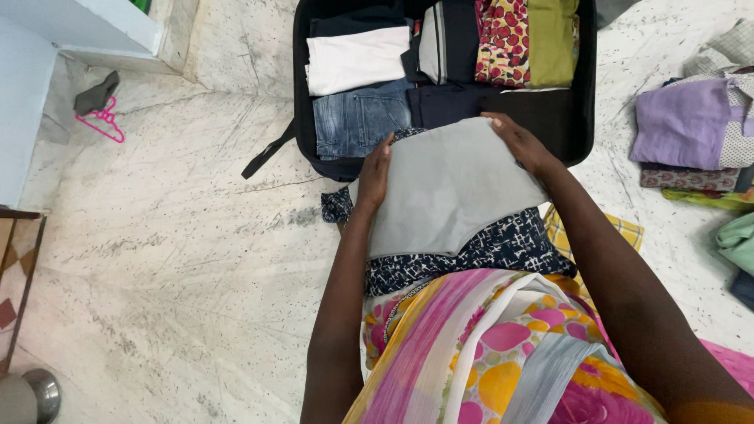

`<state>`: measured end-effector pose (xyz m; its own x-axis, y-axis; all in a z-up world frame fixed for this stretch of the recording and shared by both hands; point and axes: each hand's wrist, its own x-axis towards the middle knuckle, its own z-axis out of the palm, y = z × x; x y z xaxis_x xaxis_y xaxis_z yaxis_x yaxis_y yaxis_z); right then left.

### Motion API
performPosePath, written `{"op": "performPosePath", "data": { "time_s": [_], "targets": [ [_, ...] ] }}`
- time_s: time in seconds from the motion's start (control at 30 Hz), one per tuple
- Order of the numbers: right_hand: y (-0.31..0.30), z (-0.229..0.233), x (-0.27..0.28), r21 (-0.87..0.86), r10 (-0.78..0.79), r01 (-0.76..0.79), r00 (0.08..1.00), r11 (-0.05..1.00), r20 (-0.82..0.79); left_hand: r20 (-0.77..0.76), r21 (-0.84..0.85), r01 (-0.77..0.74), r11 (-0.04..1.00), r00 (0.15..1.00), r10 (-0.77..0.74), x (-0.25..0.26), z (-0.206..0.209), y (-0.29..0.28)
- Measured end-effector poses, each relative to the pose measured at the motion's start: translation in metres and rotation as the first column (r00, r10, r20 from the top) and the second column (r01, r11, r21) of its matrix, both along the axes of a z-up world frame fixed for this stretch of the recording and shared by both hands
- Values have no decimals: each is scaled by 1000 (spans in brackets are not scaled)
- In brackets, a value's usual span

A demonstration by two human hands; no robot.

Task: The person folds various clothing items and places them into an open suitcase. They handle a black shirt, a light-colored pair of pants, and a yellow checkered shirt, arranging them neatly inside the suitcase.

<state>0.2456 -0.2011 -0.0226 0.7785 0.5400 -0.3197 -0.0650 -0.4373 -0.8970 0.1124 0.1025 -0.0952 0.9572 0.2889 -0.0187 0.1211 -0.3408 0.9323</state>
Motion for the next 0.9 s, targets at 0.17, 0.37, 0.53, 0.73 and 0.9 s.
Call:
{"op": "performPosePath", "data": {
  "time_s": [0.17,0.37,0.53,0.73,0.9],
  "targets": [
    [-16,-20,-7,88,-79,95,981,992,-179,41,-41,-147,988,988,149,-16,-26,4],
    [-43,-81,4,-74,-214,201,932,977,-292,29,-42,-178,983,983,180,-15,-37,7],
    [-51,-84,-4,-168,-212,174,946,970,-244,-29,-77,-161,984,987,159,-14,-35,5],
    [-63,-32,-58,-63,0,15,975,998,224,-3,283,6,959,1000,-6,-63,8,-35],
    [-21,-5,-100,-529,283,66,785,846,551,-134,674,160,721,987,-93,-78,69,-78]
  ]
}}
